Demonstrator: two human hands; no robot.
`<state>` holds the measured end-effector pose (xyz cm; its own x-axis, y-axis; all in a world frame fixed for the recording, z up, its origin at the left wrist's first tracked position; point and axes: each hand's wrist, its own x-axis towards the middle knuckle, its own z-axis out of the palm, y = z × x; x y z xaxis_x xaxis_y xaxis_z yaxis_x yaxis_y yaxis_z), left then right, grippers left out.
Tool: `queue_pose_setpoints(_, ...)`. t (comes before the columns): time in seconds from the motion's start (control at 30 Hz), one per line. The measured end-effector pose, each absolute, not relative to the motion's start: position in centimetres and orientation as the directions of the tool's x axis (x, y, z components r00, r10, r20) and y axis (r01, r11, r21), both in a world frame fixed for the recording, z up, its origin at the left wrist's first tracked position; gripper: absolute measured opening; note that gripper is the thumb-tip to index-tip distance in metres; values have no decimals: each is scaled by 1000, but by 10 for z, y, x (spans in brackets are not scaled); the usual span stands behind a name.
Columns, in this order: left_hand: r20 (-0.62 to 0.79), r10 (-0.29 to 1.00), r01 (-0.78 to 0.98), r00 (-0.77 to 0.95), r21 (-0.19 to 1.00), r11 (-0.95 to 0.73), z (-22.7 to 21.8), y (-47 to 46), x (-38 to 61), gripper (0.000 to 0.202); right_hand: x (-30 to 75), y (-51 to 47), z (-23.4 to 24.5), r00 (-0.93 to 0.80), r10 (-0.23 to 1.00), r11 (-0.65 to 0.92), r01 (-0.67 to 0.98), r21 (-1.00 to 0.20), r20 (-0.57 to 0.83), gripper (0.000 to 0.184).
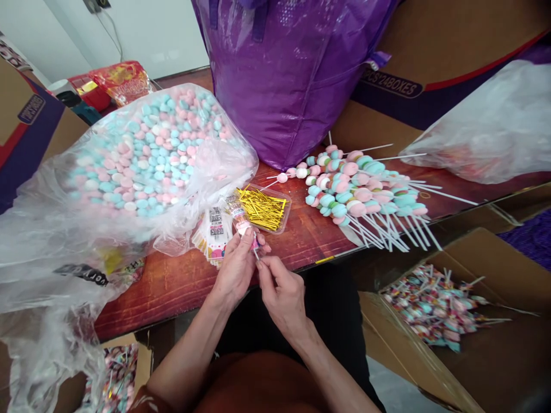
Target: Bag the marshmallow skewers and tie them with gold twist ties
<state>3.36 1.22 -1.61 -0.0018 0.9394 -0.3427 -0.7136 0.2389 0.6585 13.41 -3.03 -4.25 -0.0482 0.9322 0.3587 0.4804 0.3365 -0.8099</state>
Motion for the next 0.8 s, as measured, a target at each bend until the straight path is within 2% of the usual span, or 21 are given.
queue_pose_setpoints(0.1, -319, 948, -678, -3, 697, 232, -17, 8, 39, 30, 123, -25, -41, 36, 924, 321, 463, -826, 379, 20)
queue_pose_setpoints(0.2, -325, 946, -660, 5, 709, 247, -18, 7, 38, 29, 121, -20, -35, 68, 947, 265, 390, -882, 315, 19)
queue_pose_setpoints(0.3, -350, 937, -670, -5, 696, 256, -20, 9, 33, 32, 129, -20, -29, -24, 988, 154, 291, -944, 154, 21)
queue_pose_setpoints(0.43, -345, 938, -634, 25, 720, 281, -23, 5, 32, 34, 139, -24, -28, -147, 986, -66, 65, -996, -75, 31)
queue_pose_setpoints(0.5, -357, 933, -586, 41, 748, 312, -24, 0, 35, 36, 138, -25, -30, -129, 987, -102, -12, -995, -99, 31)
queue_pose_setpoints(0.67, -344, 939, -501, 7, 812, 301, -25, -11, 39, 39, 129, -25, -32, -76, 995, -65, -26, -998, -63, 34)
queue_pose_setpoints(0.8, -281, 956, -461, -79, 861, 215, -24, -13, 35, 31, 122, -18, -28, -85, 979, -195, -128, -972, -186, 30)
